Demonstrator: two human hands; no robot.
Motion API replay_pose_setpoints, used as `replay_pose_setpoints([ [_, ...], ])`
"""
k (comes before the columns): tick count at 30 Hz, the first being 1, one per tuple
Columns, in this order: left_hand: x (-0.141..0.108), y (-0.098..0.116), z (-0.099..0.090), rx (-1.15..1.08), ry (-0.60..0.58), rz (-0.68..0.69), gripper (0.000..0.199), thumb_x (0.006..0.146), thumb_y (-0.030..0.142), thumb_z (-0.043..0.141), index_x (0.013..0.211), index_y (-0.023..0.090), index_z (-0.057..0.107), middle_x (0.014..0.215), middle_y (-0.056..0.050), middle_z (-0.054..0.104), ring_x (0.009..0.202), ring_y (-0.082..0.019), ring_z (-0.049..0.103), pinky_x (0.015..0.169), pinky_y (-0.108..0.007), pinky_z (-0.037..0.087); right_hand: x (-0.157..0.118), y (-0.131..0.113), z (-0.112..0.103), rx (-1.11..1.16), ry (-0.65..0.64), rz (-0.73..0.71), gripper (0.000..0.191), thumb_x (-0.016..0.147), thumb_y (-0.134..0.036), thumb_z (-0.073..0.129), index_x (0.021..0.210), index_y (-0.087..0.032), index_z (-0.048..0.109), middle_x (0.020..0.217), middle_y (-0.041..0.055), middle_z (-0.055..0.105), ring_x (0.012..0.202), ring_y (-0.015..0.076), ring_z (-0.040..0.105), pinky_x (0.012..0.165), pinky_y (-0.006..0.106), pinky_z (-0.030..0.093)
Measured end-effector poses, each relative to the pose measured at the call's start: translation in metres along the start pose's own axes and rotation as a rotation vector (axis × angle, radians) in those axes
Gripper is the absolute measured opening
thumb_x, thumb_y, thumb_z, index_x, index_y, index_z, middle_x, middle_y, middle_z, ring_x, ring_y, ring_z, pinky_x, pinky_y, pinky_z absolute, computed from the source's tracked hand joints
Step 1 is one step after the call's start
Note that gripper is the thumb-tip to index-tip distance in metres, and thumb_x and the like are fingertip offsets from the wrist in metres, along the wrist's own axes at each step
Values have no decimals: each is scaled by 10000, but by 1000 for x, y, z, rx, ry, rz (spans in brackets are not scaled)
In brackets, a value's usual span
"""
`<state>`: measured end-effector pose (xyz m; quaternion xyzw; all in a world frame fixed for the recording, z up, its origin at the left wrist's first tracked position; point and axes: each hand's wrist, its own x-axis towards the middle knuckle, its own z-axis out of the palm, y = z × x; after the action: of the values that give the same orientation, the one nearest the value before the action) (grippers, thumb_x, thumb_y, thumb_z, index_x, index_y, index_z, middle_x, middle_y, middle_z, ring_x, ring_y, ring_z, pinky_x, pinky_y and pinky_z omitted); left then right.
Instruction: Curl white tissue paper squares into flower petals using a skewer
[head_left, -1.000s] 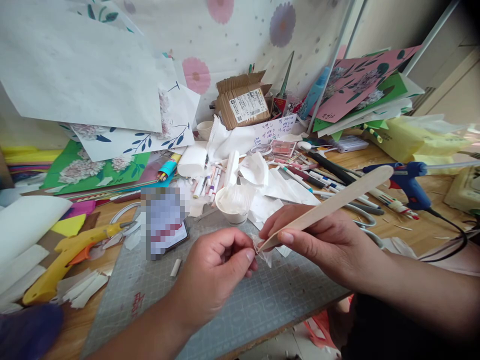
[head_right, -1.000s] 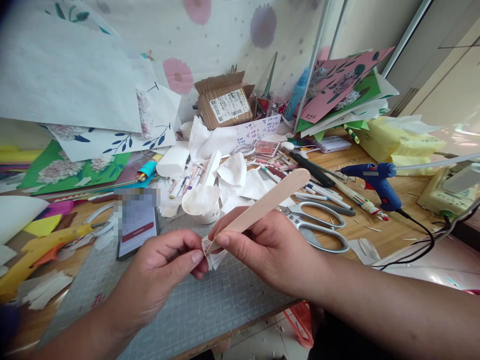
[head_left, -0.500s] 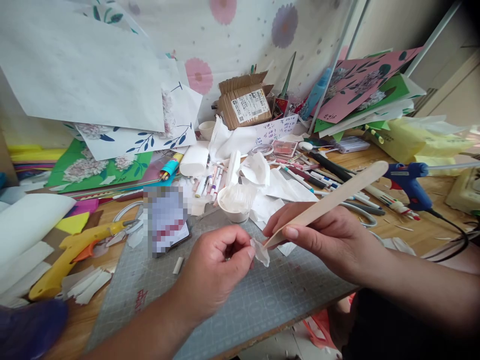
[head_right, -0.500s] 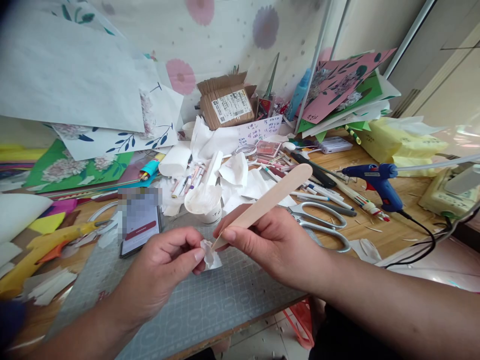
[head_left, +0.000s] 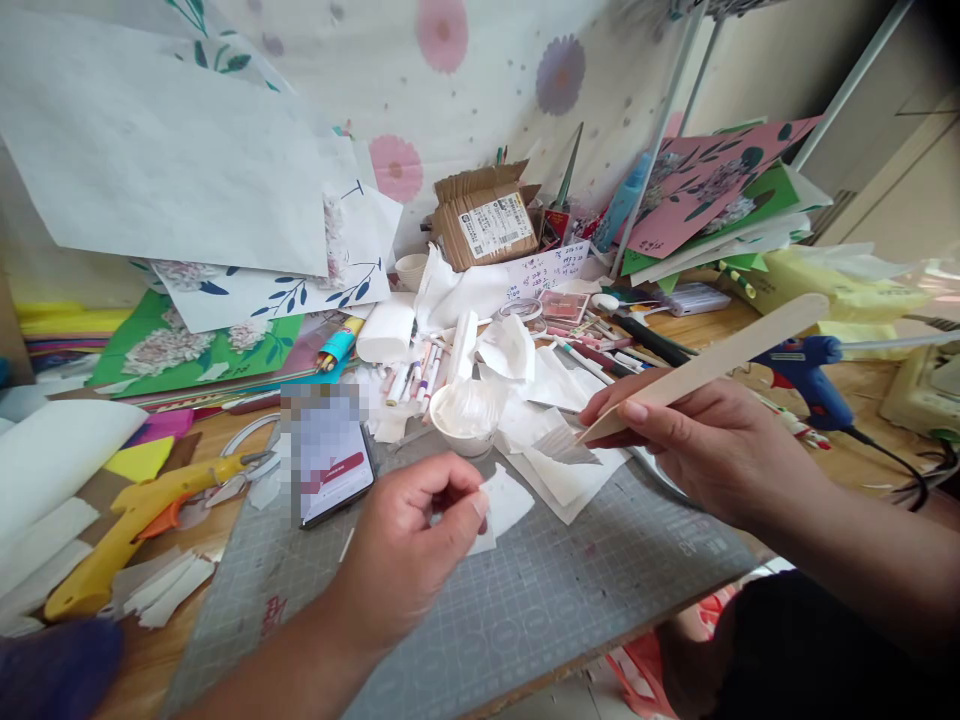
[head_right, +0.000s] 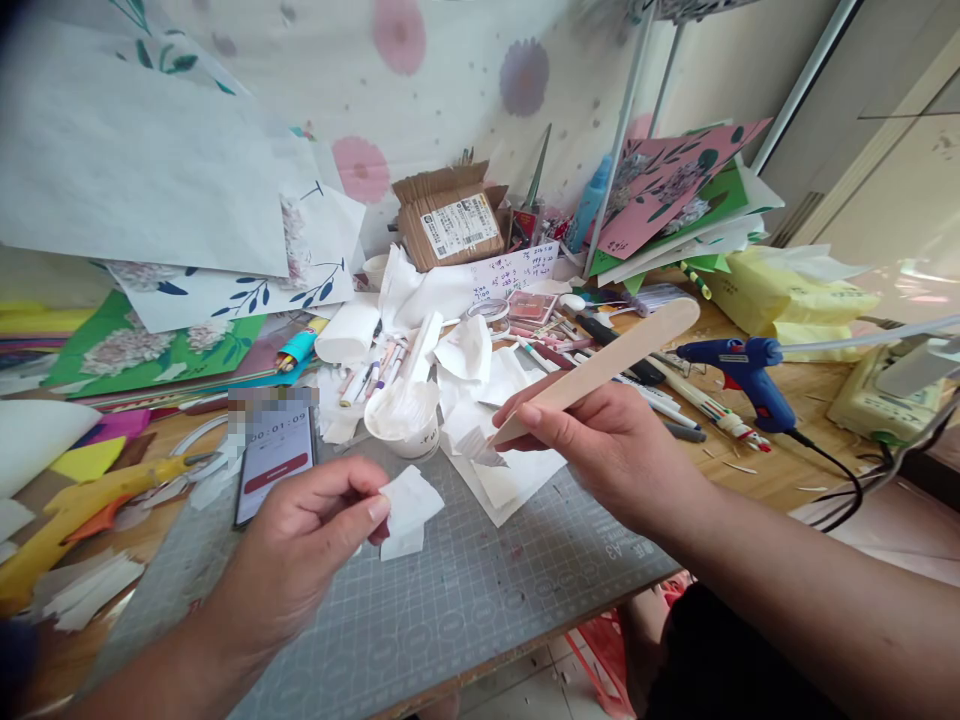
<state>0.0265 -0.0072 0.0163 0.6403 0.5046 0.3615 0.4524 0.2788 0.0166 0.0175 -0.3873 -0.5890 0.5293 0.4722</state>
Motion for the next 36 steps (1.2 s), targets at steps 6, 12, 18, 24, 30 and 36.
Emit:
replay_pose_setpoints([
  [6,14,-8,-16,86,424,50,111,794,270,602,709,202,620,593,27,594,536,-128,492,510,-244,380,-3,3,-11,-41,27,-22,190,873,-367,650,884,-213,762,924,55,748,832,198,696,783,316,568],
  [12,36,-19,-22,34,402,-15,186,811,321,593,874,171,684,558,44,536,577,-138,500,569,-256,388,-1,-2,-5,2,-66,-54,176,884,-364,644,870,-233,760,880,36,748,821,167,701,773,264,573],
  [18,35,-15,-25,191,439,-59,327,773,219,557,1089,194,640,572,74,518,495,-125,441,515,-251,337,0,-6,0,14,-79,-58,199,881,-373,646,876,-214,766,856,42,754,803,167,711,765,258,581],
  [24,11,-9,-17,277,563,314,122,810,160,575,906,235,590,782,15,575,696,-159,534,672,-273,436,-4,-6,10,170,-96,9,181,877,-344,659,912,-193,751,821,48,757,770,169,724,736,262,594],
  [30,-13,0,-4,19,34,349,472,806,193,669,1226,339,512,1241,-28,516,1089,-217,520,932,-347,445,-8,-6,32,197,-212,-16,179,913,-305,616,902,-189,751,869,58,744,813,162,697,763,265,558],
  [36,-1,5,-2,-403,-257,-120,170,752,293,751,847,200,645,736,24,614,676,-113,532,625,-217,423,-3,-12,43,68,-234,-104,180,922,-282,596,900,-197,753,901,51,719,847,174,661,782,280,532],
])
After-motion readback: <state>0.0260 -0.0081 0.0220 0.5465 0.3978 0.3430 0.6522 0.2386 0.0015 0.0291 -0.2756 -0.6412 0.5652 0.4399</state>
